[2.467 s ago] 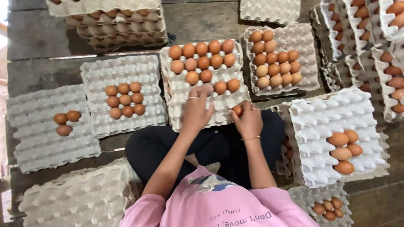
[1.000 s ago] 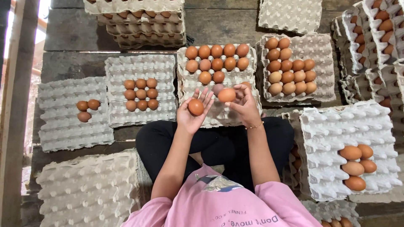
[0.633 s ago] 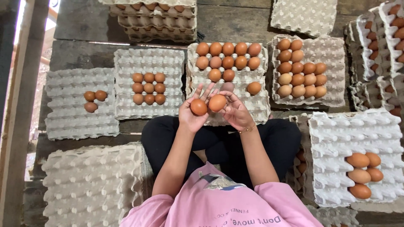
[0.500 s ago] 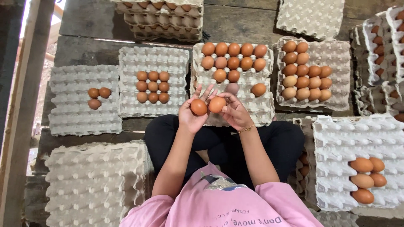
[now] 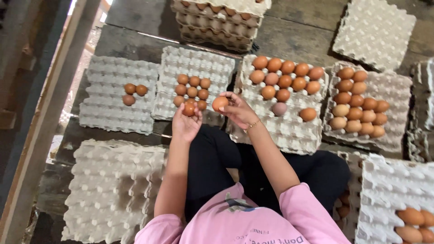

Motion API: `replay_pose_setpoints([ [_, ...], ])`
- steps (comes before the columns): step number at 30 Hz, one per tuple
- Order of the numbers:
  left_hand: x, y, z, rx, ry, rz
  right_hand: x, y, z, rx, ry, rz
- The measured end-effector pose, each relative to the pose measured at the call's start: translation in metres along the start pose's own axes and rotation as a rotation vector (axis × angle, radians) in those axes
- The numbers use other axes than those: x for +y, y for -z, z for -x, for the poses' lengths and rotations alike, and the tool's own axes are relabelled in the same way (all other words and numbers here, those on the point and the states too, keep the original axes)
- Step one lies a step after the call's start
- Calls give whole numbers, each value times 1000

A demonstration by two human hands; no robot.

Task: Sorting and organizing eggs into cardboard trays

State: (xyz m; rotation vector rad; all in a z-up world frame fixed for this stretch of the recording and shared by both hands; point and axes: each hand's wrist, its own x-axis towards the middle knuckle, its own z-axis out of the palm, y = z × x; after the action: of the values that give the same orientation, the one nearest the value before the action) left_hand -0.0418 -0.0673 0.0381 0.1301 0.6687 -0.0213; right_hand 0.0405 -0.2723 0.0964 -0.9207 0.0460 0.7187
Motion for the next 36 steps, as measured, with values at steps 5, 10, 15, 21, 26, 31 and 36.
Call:
replay_pose_setpoints([
  [5, 46, -28, -32, 32, -151, -266, 20, -13, -76, 99, -113, -48],
  [10, 59, -67, -75, 272, -363, -486, 44, -2, -155, 232, -142, -9],
  [15, 81, -54, -136, 411, -798, -1803, 80, 27, -230, 382, 59, 428],
  [21, 85, -52, -153, 449, -857, -2208, 66, 2, -238, 473, 40, 1131],
  [26, 86, -41, -175, 473, -833, -2253, 88, 21, -254, 368, 148, 1332],
  [31, 87, -41, -181, 444, -880, -2246, 94, 34, -261, 317, 281, 1386],
  [36, 78, -55, -177, 592, -774, -2224, 89, 31, -253, 291, 273, 1449],
])
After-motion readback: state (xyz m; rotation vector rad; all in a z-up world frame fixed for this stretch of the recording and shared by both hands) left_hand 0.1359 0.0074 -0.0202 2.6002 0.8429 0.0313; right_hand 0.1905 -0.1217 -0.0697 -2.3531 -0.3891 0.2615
